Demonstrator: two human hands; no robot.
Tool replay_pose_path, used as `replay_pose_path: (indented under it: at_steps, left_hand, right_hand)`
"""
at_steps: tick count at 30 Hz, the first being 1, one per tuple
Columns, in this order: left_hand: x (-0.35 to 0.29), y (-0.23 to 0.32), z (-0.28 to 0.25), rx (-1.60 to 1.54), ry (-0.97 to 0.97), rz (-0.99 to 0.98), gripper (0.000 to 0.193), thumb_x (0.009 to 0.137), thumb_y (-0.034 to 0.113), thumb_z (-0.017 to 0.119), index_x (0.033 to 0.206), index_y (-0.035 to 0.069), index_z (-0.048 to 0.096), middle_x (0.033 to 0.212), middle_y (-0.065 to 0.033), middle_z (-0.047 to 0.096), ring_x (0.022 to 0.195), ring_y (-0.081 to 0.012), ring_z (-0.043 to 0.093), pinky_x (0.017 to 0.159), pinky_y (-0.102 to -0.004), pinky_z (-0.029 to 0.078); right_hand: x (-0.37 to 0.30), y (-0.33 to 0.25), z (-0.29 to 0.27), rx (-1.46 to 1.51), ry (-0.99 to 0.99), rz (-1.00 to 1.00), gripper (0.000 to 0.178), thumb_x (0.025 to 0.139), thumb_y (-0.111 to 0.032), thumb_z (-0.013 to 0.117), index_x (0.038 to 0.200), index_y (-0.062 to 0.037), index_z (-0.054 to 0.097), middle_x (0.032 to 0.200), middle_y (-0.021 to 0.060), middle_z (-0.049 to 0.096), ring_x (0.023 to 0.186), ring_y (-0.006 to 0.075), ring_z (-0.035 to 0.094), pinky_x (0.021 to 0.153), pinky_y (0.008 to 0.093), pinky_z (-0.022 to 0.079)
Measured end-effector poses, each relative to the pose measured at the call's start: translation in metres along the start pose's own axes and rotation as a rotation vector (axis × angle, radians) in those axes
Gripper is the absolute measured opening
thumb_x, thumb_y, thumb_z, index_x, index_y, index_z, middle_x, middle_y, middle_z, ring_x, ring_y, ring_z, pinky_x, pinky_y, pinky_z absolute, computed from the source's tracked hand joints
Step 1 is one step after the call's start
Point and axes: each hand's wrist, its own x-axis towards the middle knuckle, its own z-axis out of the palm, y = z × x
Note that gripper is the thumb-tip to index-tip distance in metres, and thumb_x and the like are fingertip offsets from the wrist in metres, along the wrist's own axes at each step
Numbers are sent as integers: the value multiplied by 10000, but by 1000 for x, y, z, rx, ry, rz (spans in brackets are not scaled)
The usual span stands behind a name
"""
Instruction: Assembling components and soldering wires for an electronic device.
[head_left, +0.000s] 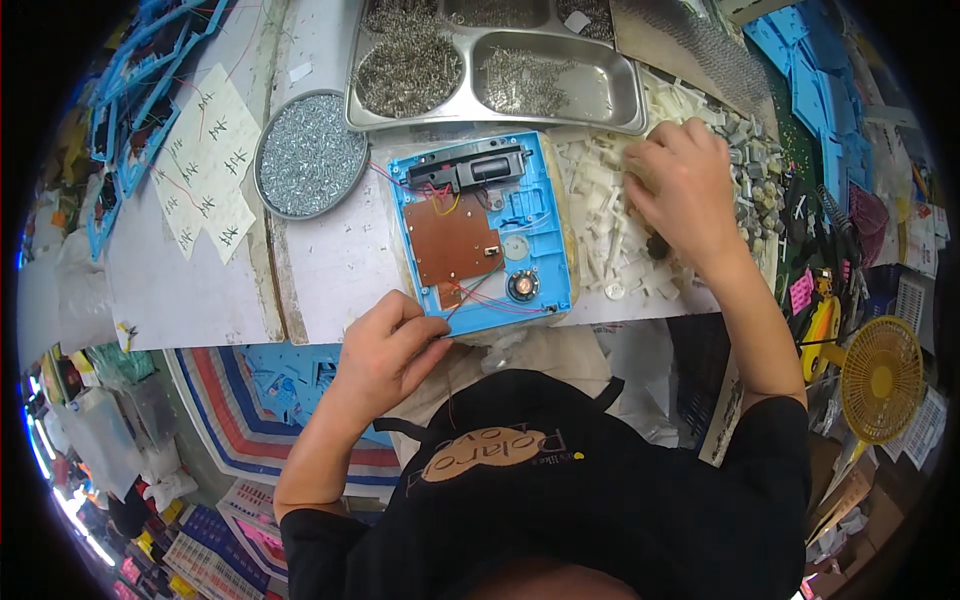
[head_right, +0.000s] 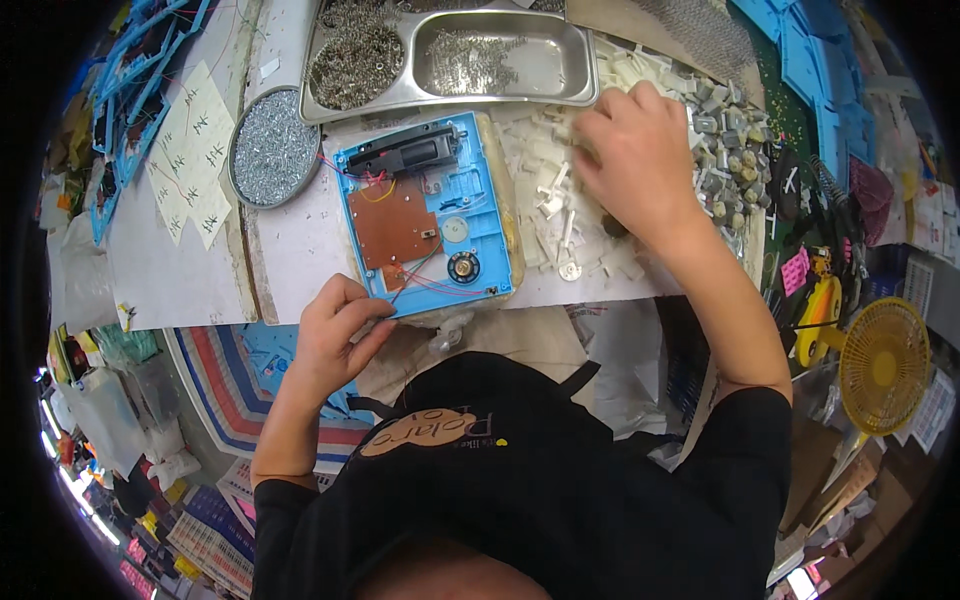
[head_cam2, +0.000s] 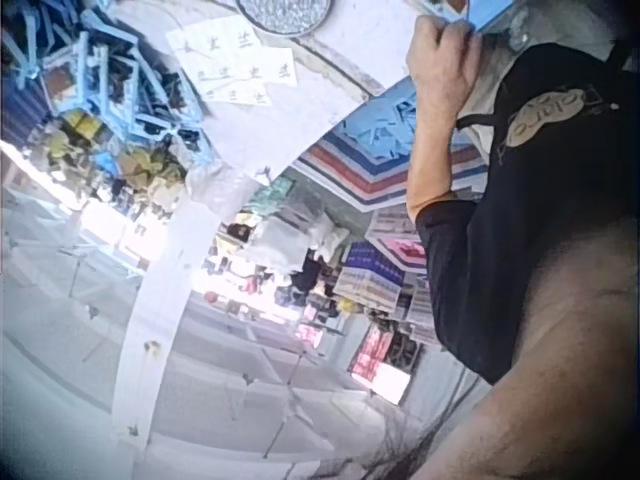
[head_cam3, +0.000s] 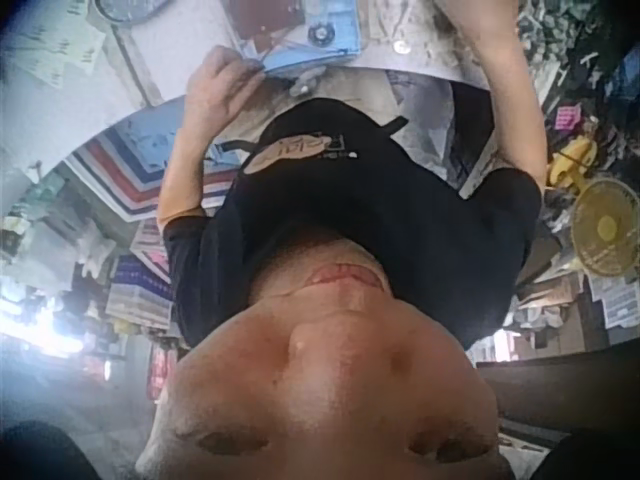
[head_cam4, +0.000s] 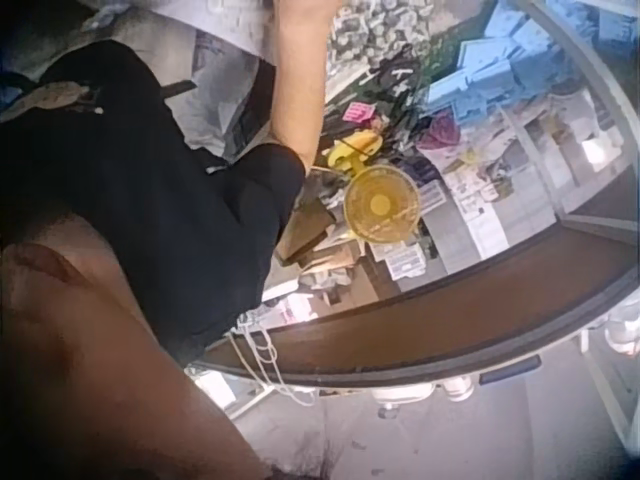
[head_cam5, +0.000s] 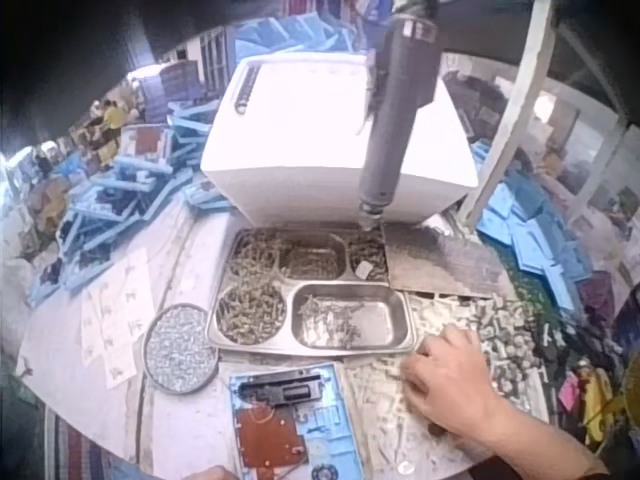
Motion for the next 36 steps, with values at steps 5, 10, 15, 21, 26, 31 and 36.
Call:
replay_pose_path:
  at_steps: [5,10,15,21,26,31,36]
  left_hand:
    - [57,22,-47,12,-240,54,166,824,113,753,974,63,701,864,-103,633,777,-308,641,687,-394,512]
    - [206,24,-21,349,30,198,140,892,175,647,920,57,715,869,-155,702,844,-350,695,721,-445,538]
    - [304,8,34,742,-107,130,155,839,156,646,914,63,745,907,-153,733,858,-355,718,730,-460,578]
    - [287,6,24,370,170,444,203,835,163,670,981,23,674,823,-139,687,838,-353,686,756,-464,551]
    - [264,33,7,40,59,275,176,896,149,702,986,1,677,892,-134,732,782,-216,724,680,-317,567]
    - [252,41,4,-26,111,317,168,897,94,701,1038,2,692,894,-119,736,759,-195,714,665,-306,568]
    - [247,44,-2,-191,114,247,175,904,94,716,1041,-12,696,878,-75,733,725,-124,678,650,-264,548]
  right_hand:
    - [-4,13,4,-2,122,-29,152,719,-141,771,830,-112,672,936,26,620,961,250,554,842,411,429]
    - [1,12,8,38,108,-57,161,720,-130,765,848,-104,669,930,34,619,947,257,558,826,408,435]
    - [0,19,9,19,49,-31,215,729,-109,764,918,-87,664,950,44,621,979,271,564,850,415,443]
    - [9,36,-14,437,111,196,113,818,-110,657,907,-42,638,835,92,640,809,300,613,720,386,482]
    - [21,51,-11,1315,56,453,163,944,-130,469,998,-45,597,832,3,570,710,79,523,576,237,428]
    - [38,40,-4,1854,-97,587,222,1006,-273,575,984,-60,637,807,-16,574,654,78,535,568,242,483]
    - [43,31,-11,1741,-65,551,238,955,-226,711,1061,-24,645,880,22,676,784,106,673,637,222,554]
